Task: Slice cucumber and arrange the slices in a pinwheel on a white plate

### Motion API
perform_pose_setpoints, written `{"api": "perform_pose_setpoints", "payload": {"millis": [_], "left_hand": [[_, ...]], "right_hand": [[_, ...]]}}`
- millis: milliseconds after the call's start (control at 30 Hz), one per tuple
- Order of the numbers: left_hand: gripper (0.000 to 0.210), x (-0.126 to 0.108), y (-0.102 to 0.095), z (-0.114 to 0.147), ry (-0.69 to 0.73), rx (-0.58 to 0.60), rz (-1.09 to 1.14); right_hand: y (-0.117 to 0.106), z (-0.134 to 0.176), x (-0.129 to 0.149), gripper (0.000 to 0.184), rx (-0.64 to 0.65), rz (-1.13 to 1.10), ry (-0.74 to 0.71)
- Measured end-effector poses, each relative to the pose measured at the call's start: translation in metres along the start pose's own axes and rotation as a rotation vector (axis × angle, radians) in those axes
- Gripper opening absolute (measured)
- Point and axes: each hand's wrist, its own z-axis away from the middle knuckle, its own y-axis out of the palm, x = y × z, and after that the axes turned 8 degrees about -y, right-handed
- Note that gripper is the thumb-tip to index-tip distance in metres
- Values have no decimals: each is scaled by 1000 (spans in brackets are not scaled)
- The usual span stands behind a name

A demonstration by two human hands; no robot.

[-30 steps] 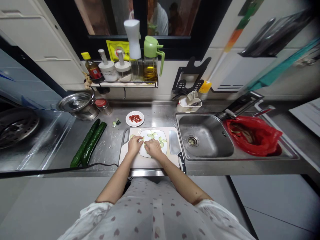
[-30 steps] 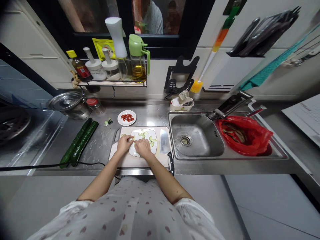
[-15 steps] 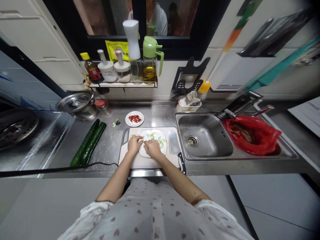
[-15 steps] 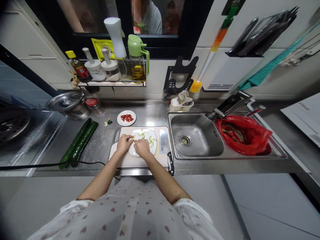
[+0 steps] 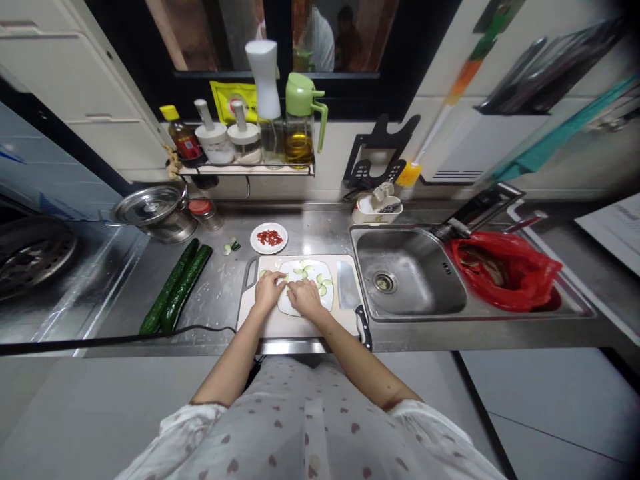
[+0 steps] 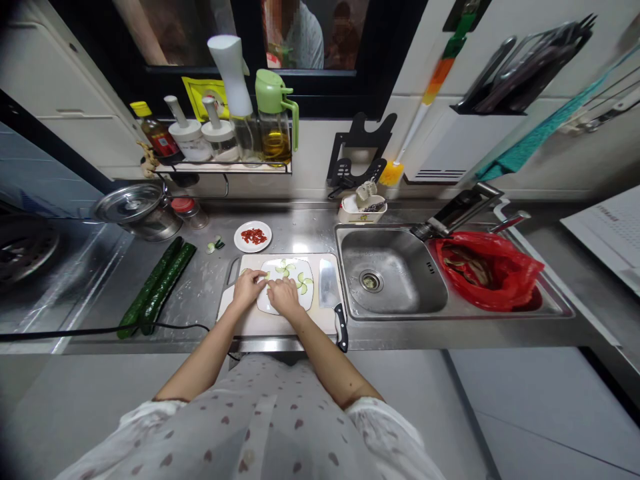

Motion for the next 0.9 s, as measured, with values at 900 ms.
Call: {"api": "perform_pose_setpoints", "payload": {"millis": [900], "left_hand": [[22, -3, 0, 2, 1, -11, -19]], "right_hand": [[2, -1, -2, 28, 1, -3, 2]]}}
